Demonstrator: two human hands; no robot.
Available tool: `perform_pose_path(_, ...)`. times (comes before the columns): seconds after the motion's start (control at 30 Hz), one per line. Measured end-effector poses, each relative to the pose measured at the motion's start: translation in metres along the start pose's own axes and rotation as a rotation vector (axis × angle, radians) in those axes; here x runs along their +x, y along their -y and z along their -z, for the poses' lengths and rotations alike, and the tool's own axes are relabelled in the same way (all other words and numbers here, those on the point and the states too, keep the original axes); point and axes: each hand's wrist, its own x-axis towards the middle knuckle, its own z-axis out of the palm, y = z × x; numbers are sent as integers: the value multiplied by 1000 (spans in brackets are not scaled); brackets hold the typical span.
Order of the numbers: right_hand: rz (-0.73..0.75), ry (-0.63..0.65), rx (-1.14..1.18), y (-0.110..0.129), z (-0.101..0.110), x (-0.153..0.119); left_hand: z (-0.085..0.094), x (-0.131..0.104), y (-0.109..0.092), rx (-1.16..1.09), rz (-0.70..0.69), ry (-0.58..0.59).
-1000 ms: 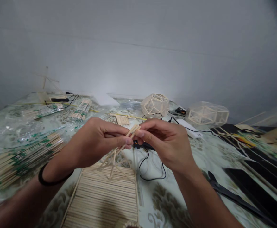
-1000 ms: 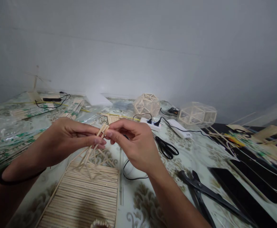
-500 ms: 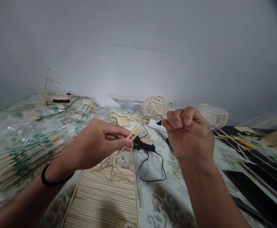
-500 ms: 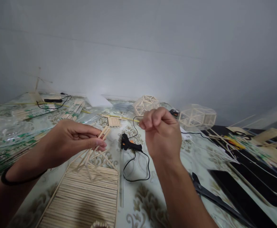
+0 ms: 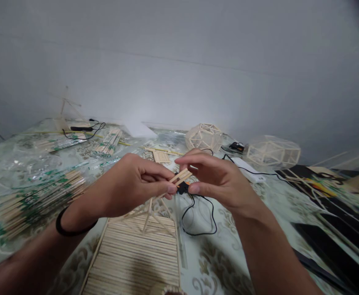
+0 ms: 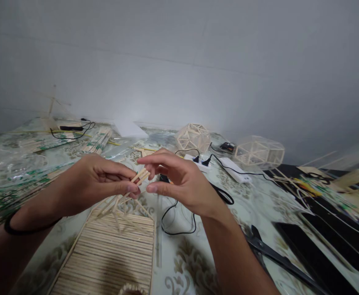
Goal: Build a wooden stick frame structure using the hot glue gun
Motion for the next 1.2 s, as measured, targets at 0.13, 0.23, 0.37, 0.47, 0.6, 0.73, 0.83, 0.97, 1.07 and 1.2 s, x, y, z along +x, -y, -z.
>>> perform_pose_path(0.13, 44, 23, 5, -5, 1, 4, -1, 1, -1, 7, -12, 65)
perform_pose_path(0.23, 57, 31, 2, -4, 2, 4, -1, 1, -2, -11, -8, 76)
perform_pose_path(0.37, 84, 17, -19, -2, 1, 4, -1, 1, -2, 9, -11, 75)
perform_pose_path(0.47, 97, 1, -44, 0, -1, 4, -1, 1, -2, 23, -14, 77)
perform_pose_path(0.6, 102, 7, -53, 1, -2, 4, -1, 1, -2, 38, -33, 80)
perform_pose_path(0.73, 127, 15, -69, -1, -1, 4, -1, 2, -1, 42, -45, 82)
perform_pose_path(0.83, 166, 20, -70, -4, 0, 4, -1, 2, 1, 49, -72, 73)
perform_pose_path(0.97, 185, 23, -72, -7, 1, 4, -1, 2, 3, 54, -88, 82)
perform_pose_path(1.07, 190, 21, -71, -7, 1, 3, -1, 2, 3, 60, -83, 78)
perform_pose_path(1.2, 196, -23, -54, -6, 3, 2, -1, 2, 3, 66, -69, 69)
